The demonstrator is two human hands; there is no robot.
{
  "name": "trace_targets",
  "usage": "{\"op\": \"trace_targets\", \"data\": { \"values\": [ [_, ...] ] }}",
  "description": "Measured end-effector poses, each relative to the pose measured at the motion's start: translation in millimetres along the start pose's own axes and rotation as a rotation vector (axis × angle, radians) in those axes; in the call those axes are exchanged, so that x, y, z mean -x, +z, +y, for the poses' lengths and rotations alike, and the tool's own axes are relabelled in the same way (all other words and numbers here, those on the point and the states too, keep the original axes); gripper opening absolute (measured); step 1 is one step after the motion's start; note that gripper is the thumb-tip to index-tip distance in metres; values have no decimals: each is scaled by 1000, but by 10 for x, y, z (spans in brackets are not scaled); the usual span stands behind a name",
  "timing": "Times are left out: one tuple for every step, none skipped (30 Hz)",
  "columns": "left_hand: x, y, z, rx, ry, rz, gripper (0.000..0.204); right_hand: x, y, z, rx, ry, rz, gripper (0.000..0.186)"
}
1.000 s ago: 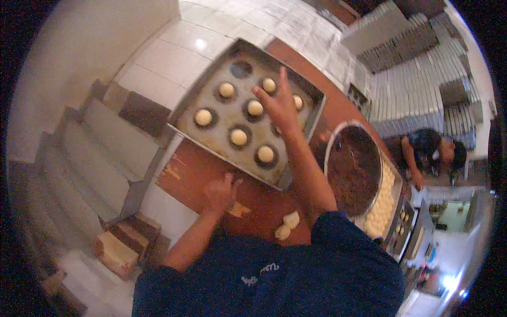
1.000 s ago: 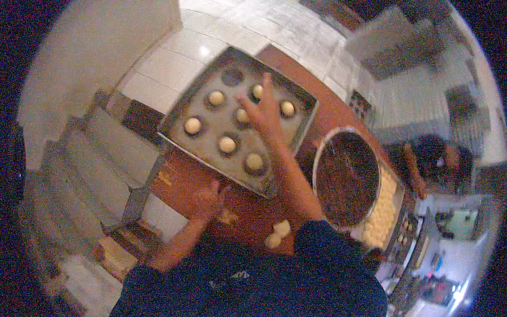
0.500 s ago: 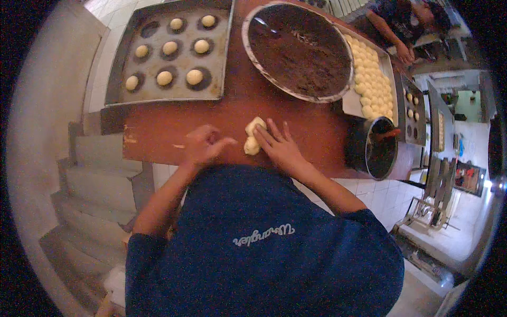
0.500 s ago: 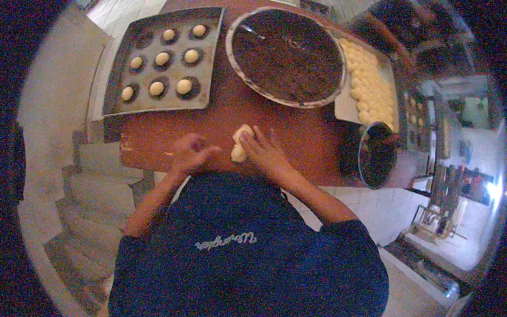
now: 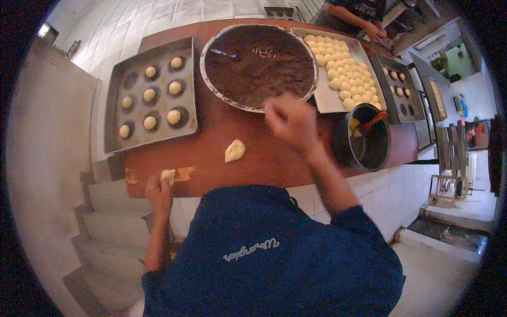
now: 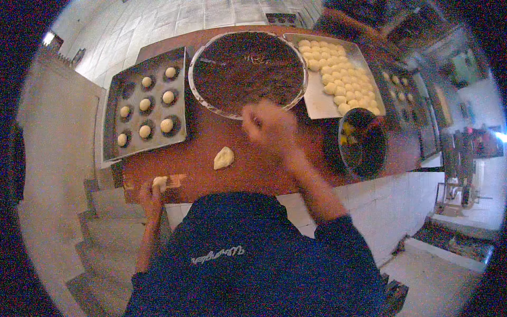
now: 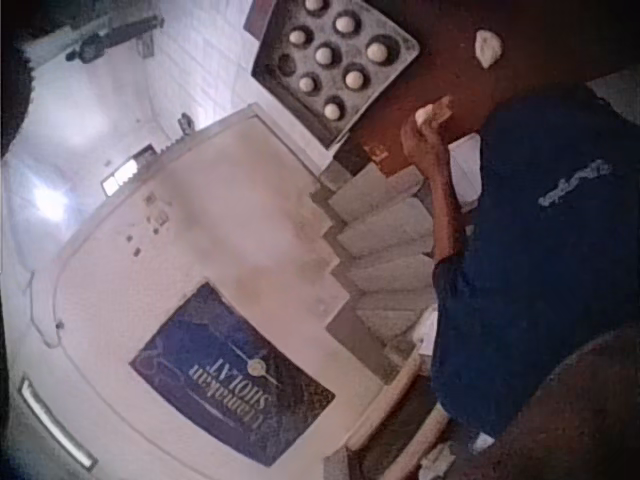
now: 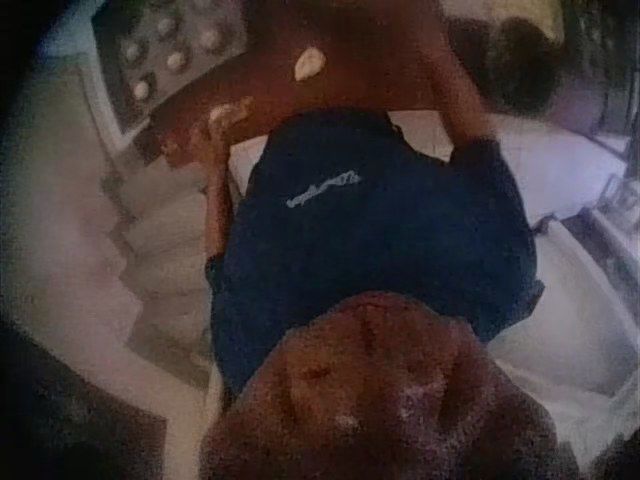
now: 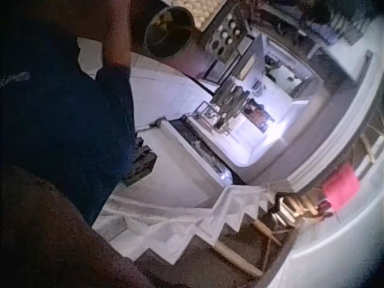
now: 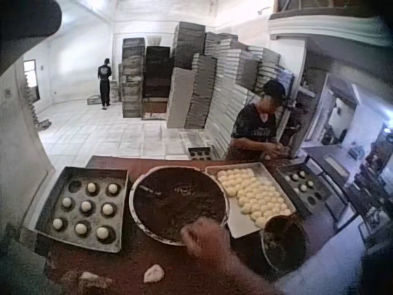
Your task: The person prepares buns by flattening dough by hand, spooning a dark filling into the center, and pinching the dough closed before placing them onto a baking tray. The person also applies a liquid wash to the tops of the prepared buns using a small brush.
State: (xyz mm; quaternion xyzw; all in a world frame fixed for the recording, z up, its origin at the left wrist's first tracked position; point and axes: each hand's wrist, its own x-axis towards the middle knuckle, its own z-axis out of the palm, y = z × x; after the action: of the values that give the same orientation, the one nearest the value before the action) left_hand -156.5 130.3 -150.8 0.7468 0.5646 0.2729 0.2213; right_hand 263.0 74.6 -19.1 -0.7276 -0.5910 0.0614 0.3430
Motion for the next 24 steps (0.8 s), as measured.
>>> {"op": "trace_targets", "data": {
  "values": [
    [-99, -88, 369, -3, 41, -53, 25, -261, -51, 186, 205, -32, -63, 20],
    [-174, -82, 605, 2, 78, -103, 27, -502, -89, 367, 418, -67, -132, 25],
    [-193, 105, 536, -93, 171, -88, 28, -738, -24, 479, 487, 4, -344, 28],
    [-219, 441, 331, -188, 259, -66, 31, -926, 98, 553, 559, 68, -554, 30],
    [-273, 646, 249, -279, 352, -50, 33, -1032, 185, 591, 627, 23, -633, 30],
    [-314, 686, 376, -250, 329, -91, 34, -1106, 245, 664, 690, -9, -707, 30],
    [-317, 735, 553, -215, 302, -132, 36, -1179, 277, 735, 759, -41, -784, 30],
    [-343, 769, 640, -180, 276, -175, 39, -1242, 269, 818, 775, -93, -800, 28],
    [-306, 787, 580, -146, 277, -124, 41, -1279, 262, 827, 786, -156, -828, 28],
    [-257, 829, 498, -112, 277, -72, 44, -1330, 247, 837, 797, -219, -857, 29],
    [-254, 892, 435, -79, 276, -20, 47, -1402, 209, 846, 732, -260, -850, 27],
    [-240, 1007, 371, -48, 240, 30, 53, -1381, 195, 916, 711, -303, -860, 26],
    [-253, 1101, 322, -26, 206, 83, 58, -1366, 208, 1010, 681, -350, -865, 25],
    [-256, 1179, 269, -5, 170, 137, 64, -1380, 239, 1090, 652, -397, -871, 25],
    [-305, 1194, 238, -44, 165, 137, 68, -1503, 273, 980, 673, -405, -806, 24],
    [-259, 1175, 225, -86, 155, 124, 72, -1567, 298, 807, 685, -407, -751, 23],
    [-223, 1169, 223, -127, 145, 110, 77, -1631, 364, 683, 697, -410, -696, 22],
    [-229, 1082, 299, -172, 175, 89, 80, -1675, 496, 695, 641, -461, -598, 22],
    [-272, 926, 434, -221, 205, 74, 83, -1826, 695, 739, 583, -517, -494, 21],
    [-326, 854, 506, -267, 232, 73, 86, -1950, 834, 800, 530, -583, -384, 21],
    [-341, 900, 456, -254, 202, 95, 87, -1989, 942, 908, 547, -597, -384, 20],
    [-310, 976, 372, -241, 170, 114, 88, -1999, 1059, 1007, 562, -609, -387, 23],
    [-273, 1053, 299, -227, 139, 131, 90, -2020, 1133, 1124, 578, -620, -391, 27],
    [-241, 1103, 254, -177, 80, 129, 90, -1963, 1119, 1131, 597, -623, -460, 28]
  ]
}}
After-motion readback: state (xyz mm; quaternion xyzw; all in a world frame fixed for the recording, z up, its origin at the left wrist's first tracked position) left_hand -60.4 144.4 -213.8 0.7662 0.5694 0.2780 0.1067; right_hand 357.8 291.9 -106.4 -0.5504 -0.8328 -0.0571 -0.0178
